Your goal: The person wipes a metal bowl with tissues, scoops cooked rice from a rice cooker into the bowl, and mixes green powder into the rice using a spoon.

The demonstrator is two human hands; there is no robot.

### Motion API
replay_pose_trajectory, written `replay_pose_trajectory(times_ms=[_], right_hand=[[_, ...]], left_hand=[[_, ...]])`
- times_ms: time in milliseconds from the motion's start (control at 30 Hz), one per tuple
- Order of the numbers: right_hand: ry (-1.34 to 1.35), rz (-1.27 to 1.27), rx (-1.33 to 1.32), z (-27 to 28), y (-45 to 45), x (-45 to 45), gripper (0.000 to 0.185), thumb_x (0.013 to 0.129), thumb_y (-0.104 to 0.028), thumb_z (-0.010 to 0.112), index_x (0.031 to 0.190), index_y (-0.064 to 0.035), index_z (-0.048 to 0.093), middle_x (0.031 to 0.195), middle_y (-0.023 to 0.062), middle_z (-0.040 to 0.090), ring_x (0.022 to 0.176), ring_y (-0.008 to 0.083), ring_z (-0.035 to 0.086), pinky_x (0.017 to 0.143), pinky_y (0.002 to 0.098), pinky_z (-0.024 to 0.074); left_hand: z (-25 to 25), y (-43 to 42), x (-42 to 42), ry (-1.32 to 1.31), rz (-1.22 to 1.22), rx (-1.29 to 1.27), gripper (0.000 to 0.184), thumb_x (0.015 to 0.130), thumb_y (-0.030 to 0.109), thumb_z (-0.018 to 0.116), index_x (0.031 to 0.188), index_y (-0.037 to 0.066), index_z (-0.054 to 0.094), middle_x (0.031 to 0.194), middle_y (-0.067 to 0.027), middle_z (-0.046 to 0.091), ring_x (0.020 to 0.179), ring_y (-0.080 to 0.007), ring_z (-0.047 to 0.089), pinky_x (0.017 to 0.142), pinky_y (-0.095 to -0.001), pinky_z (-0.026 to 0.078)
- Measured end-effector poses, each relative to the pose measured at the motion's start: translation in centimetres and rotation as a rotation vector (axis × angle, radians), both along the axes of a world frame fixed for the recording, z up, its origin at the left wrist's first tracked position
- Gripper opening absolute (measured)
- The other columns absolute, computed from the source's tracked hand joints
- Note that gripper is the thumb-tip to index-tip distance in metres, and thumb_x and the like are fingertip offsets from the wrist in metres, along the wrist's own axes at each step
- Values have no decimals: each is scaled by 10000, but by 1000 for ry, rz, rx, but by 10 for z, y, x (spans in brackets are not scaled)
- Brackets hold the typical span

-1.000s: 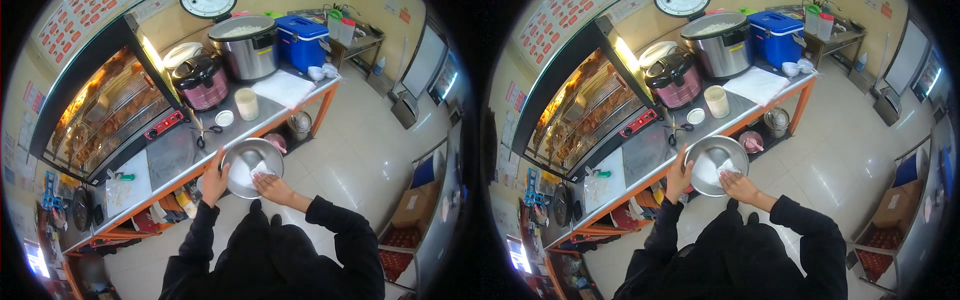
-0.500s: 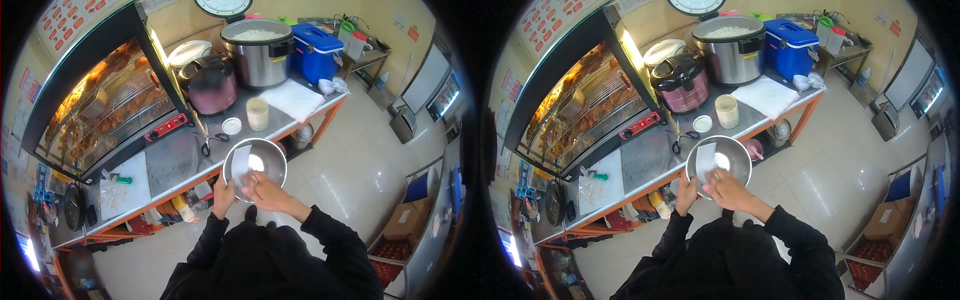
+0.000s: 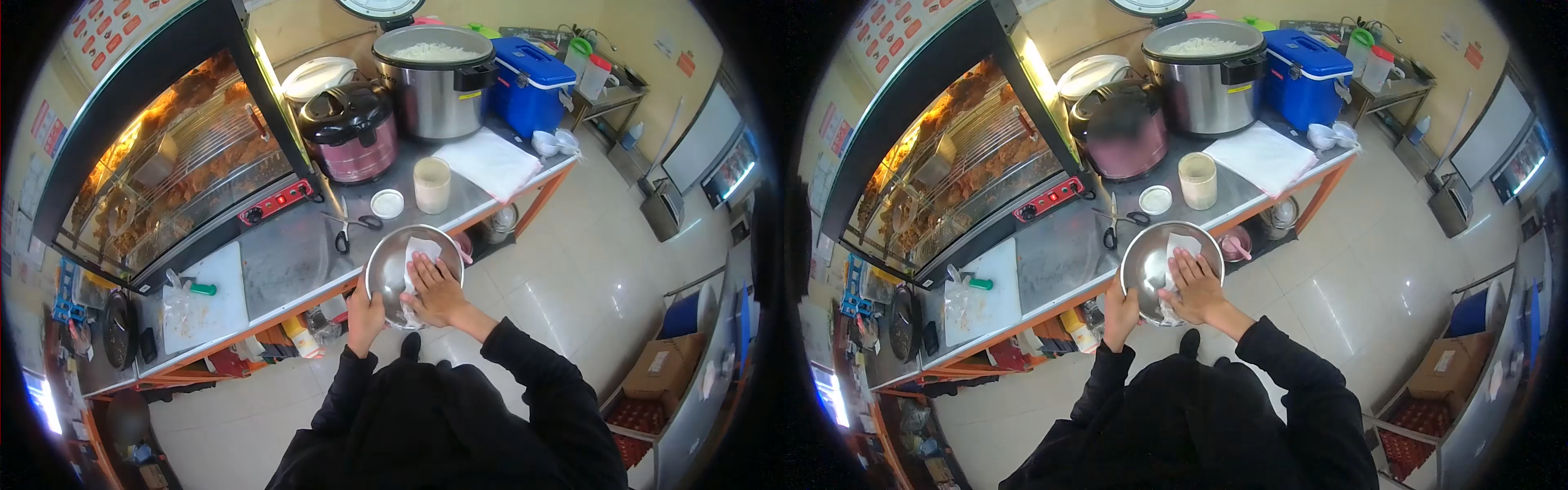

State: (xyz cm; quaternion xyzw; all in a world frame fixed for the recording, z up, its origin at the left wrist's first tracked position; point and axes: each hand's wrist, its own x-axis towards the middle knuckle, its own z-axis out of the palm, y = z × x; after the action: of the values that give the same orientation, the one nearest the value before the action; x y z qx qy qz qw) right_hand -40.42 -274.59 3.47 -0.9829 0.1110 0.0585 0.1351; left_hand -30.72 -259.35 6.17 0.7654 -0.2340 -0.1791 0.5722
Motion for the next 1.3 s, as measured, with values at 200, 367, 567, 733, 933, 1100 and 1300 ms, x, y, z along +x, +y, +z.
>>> replay_pose_trajectory(times_ms=[200,367,567,733,933,1100,1300], right_hand=[[99,1,227,18,20,1,816,1012,-575,169,1514,68,181,1597,267,125,1507,353,78,1213,460,77],[75,254,367,28,18,-1,727,1037,-514,161,1527,21,201,1605,199,182,1506,319,114,1211,473,94],[-227,218,231,13,-3,16,673,1041,-462,214,1542,-14,171,1598,146,240,1500,296,152,1213,467,123],[-300,107,111,3,5,17,665,1024,-400,336,1524,13,188,1561,230,270,1464,358,241,1194,479,186],[-170,-7,86,-5,10,13,661,1012,-393,376,1450,97,312,1537,299,265,1451,397,255,1181,470,229],[-333,-119,-1,14,25,16,681,1018,-412,360,1459,103,298,1567,303,185,1463,431,197,1189,467,205],[-257,146,443,9,30,28,710,1040,-447,255,1513,74,160,1595,268,120,1490,398,102,1212,437,136]], left_hand=[[3,2,5,103,48,-12,514,852,-16,427,1361,4,492,854,-156,659,596,-211,640,562,-364,525],[-18,5,17,-59,21,-61,446,867,-6,433,1298,-4,549,856,-137,647,664,-186,616,588,-328,487],[-2,9,10,28,-18,1,412,878,4,456,1279,-7,551,896,-159,660,810,-217,661,716,-359,509],[-31,10,9,-213,83,-58,402,882,-1,462,1274,-22,547,999,-199,671,923,-315,658,842,-388,492],[-38,13,7,-199,121,-112,421,869,-13,464,1282,-26,545,1020,-201,674,930,-305,660,851,-377,490],[-17,11,1,-136,115,-52,435,858,-20,459,1284,-22,545,993,-194,679,911,-276,665,821,-364,498],[-12,6,1,-81,91,-37,383,875,-18,463,1242,-40,568,1015,-163,675,940,-203,629,845,-344,486]])
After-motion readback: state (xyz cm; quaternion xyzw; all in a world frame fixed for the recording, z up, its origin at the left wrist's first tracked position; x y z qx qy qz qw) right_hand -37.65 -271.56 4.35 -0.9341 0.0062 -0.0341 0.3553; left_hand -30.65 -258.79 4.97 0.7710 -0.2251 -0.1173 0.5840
